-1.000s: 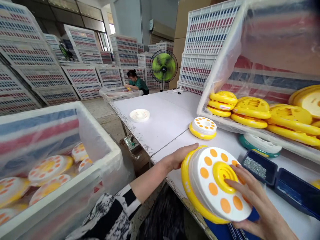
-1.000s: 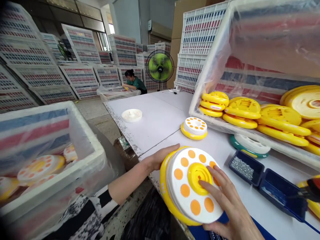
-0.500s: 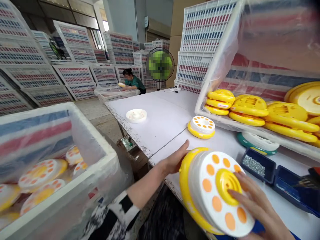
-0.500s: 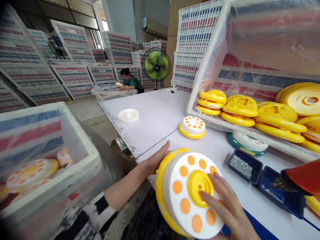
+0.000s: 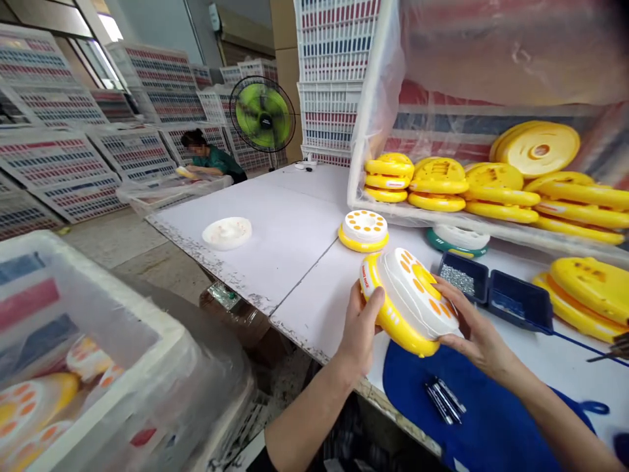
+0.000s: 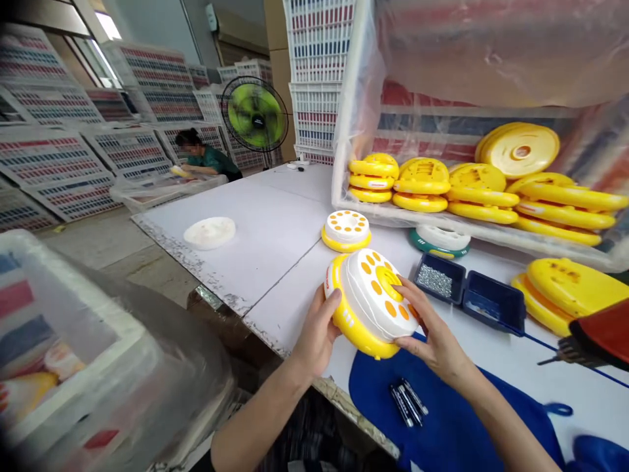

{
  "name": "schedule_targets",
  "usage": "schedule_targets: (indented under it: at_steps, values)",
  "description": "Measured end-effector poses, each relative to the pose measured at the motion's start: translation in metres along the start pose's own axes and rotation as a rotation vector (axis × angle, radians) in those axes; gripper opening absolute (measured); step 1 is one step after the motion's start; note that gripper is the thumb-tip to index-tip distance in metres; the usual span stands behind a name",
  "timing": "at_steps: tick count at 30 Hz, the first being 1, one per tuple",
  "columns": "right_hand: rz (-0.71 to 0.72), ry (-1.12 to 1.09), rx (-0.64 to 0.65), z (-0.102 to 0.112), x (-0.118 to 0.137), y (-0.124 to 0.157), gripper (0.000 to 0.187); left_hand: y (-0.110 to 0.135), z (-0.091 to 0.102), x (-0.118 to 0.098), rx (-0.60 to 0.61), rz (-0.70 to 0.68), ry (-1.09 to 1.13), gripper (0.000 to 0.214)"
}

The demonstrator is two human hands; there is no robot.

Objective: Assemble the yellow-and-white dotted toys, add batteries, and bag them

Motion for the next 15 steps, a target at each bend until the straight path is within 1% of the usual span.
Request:
schedule_targets:
  at_steps: [4,6,8,9,10,11,13,15]
  values:
    - [-0.025,-0.048,0.116,0.007,0.007,0.001,0.074,-0.02,0.013,0.0,0.047,0.248,-0.171,0.064]
    - [-0.022,-0.055,0.183,0.007,0.012,0.001,0.073,-0.03,0.017,0.003,0.083,0.331,-0.225,0.068]
    - [-0.03,-0.067,0.222,0.004,0.018,0.0,0.072,-0.035,0.015,0.009,0.123,0.375,-0.242,0.064]
    - [-0.031,-0.061,0.213,0.002,0.021,-0.001,0.071,-0.036,0.014,0.011,0.116,0.365,-0.235,0.061]
    - [-0.035,-0.044,0.181,0.0,0.023,-0.004,0.07,-0.037,0.015,0.011,0.077,0.323,-0.221,0.056]
    - [-0.042,-0.017,0.13,-0.002,0.026,-0.007,0.069,-0.038,0.016,0.01,0.014,0.255,-0.203,0.052]
    - [-0.057,0.047,0.01,-0.004,0.03,-0.014,0.068,-0.033,0.019,0.003,-0.122,0.066,-0.159,0.05]
    - [-0.062,0.089,-0.065,-0.009,0.034,-0.02,0.067,-0.025,0.018,-0.002,-0.195,-0.086,-0.121,0.049]
Point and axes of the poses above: each hand's wrist, its own y-axis away from the middle knuckle, its own z-axis out of the back of the hand, x = y × z, the point moved 9 cm from there along -y, towards the middle knuckle, and after that the axes turned 10 degrees about -x, right-handed, at the moved point
